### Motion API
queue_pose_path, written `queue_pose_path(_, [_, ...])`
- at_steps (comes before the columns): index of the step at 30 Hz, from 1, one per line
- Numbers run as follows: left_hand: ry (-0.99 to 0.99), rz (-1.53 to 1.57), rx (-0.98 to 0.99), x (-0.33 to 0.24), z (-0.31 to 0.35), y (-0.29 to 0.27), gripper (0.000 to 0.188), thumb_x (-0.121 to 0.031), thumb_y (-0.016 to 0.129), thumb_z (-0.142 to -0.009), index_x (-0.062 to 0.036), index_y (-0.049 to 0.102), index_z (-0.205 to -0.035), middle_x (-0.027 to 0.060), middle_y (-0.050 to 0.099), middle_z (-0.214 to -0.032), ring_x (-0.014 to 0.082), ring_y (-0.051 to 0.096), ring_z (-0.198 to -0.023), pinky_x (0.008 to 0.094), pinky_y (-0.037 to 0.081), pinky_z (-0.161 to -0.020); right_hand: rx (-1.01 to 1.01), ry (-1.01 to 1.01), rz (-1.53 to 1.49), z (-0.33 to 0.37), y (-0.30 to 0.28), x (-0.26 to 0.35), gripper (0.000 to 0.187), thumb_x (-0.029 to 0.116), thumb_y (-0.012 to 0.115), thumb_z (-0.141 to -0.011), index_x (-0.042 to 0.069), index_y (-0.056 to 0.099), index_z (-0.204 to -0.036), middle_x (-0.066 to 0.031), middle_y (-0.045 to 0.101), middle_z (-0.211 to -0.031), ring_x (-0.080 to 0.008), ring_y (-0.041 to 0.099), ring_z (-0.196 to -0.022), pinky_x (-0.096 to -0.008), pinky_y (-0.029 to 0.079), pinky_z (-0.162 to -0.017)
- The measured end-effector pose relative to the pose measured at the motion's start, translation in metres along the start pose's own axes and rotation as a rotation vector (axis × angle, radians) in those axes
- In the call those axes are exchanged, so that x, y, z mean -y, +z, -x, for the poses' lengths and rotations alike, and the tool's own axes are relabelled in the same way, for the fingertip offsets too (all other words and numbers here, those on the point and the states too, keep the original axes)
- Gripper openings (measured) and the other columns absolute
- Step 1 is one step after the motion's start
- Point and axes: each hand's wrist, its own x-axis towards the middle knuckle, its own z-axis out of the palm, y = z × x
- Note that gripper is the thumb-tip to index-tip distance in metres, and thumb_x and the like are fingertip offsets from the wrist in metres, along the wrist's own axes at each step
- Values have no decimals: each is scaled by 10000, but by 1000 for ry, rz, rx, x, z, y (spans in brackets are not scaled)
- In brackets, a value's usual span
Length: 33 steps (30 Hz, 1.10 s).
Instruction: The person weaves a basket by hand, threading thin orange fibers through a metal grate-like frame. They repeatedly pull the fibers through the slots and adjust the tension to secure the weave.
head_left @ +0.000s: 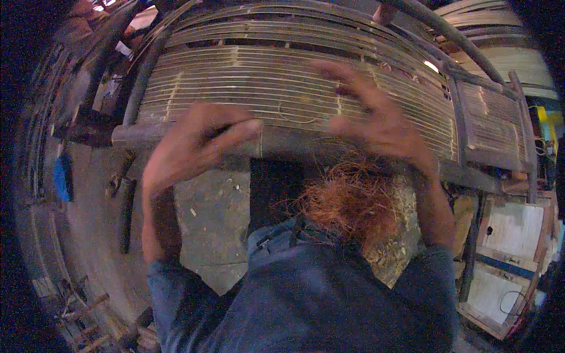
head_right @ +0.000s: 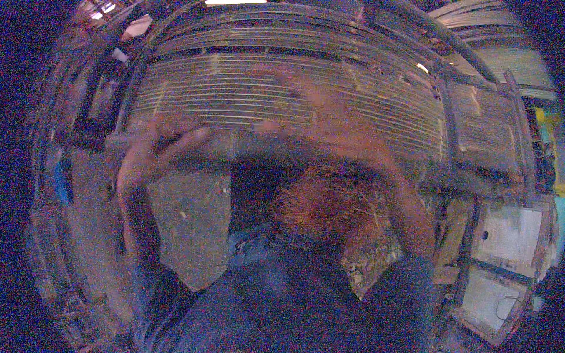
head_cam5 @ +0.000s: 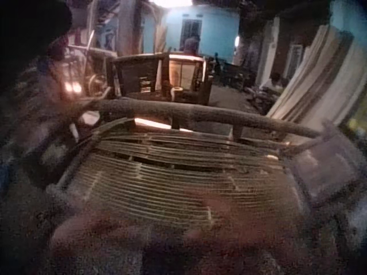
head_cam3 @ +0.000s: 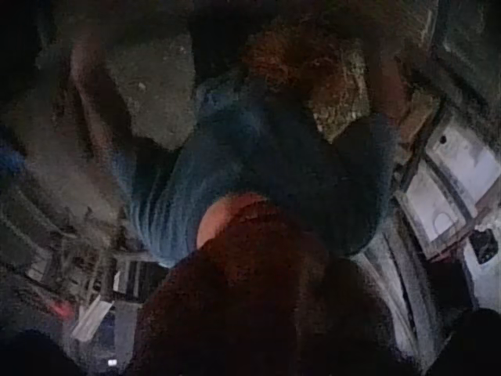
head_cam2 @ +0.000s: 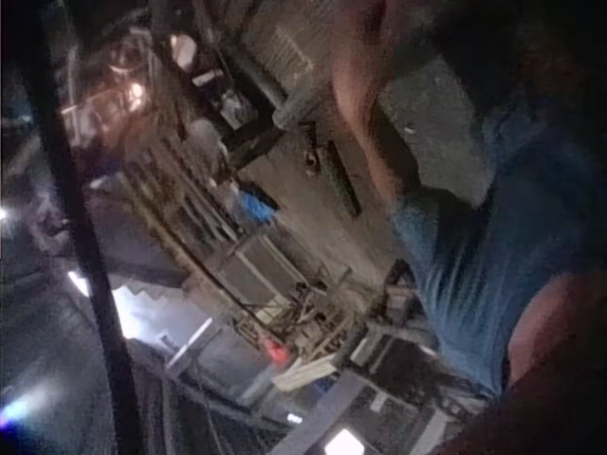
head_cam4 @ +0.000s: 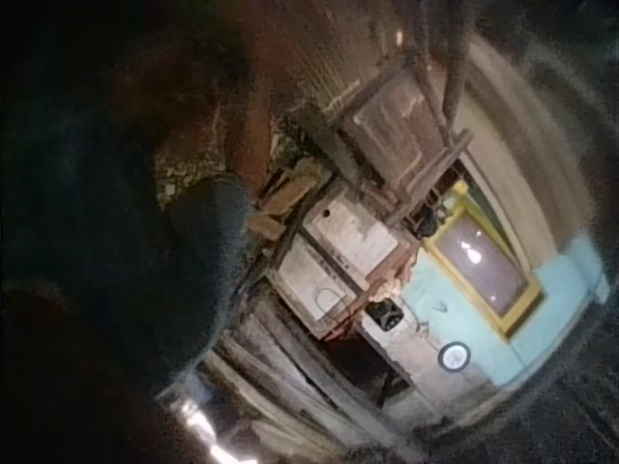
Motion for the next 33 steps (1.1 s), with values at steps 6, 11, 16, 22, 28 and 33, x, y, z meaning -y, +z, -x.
queue_pose_path(6, [-111,23,-141,19,-8,-24,275,-275,632,-893,-3,653,-863,30,601,-733,112,506,-654,273,427,-605,203,523,-368,3,-24,-9,312,262,528,-951,48,529,-1177,-40,549,-942,-140,509,-821,-305,398,-777])
queue_pose_path(11, [-400,234,-485,103,66,-70,282,-285,692,-845,-30,647,-955,53,621,-888,142,567,-754,286,458,-674,-510,359,-514,112,-176,-68,192,231,487,-980,73,541,-1073,16,374,-675,-86,300,-533,-237,238,-447])
queue_pose_path(16, [-359,325,-546,162,132,-113,283,-250,691,-843,-41,617,-1019,63,621,-913,155,573,-809,319,464,-764,-922,429,-583,272,-302,-105,274,301,532,-962,90,541,-1136,38,371,-645,-54,369,-548,-198,313,-445])
queue_pose_path(22, [-154,245,-513,174,161,-135,252,-258,671,-859,-59,611,-1001,52,614,-874,159,562,-831,336,457,-808,-1484,595,-266,295,-268,-83,291,332,529,-959,102,525,-1138,48,334,-648,-46,282,-531,-195,240,-416])
queue_pose_path(28, [-31,150,-494,179,179,-152,237,-289,678,-840,-78,572,-852,14,547,-774,155,490,-773,321,403,-721,-1575,690,4,415,-309,-117,340,393,530,-945,160,538,-1192,45,385,-694,-46,318,-559,-191,224,-451])
queue_pose_path(33, [-86,273,-509,179,218,-165,262,-307,657,-843,-98,528,-752,-19,471,-701,131,403,-687,281,323,-648,-1422,1041,319,503,-335,-158,400,375,547,-923,136,563,-1243,-16,505,-849,-111,423,-688,-260,359,-617])
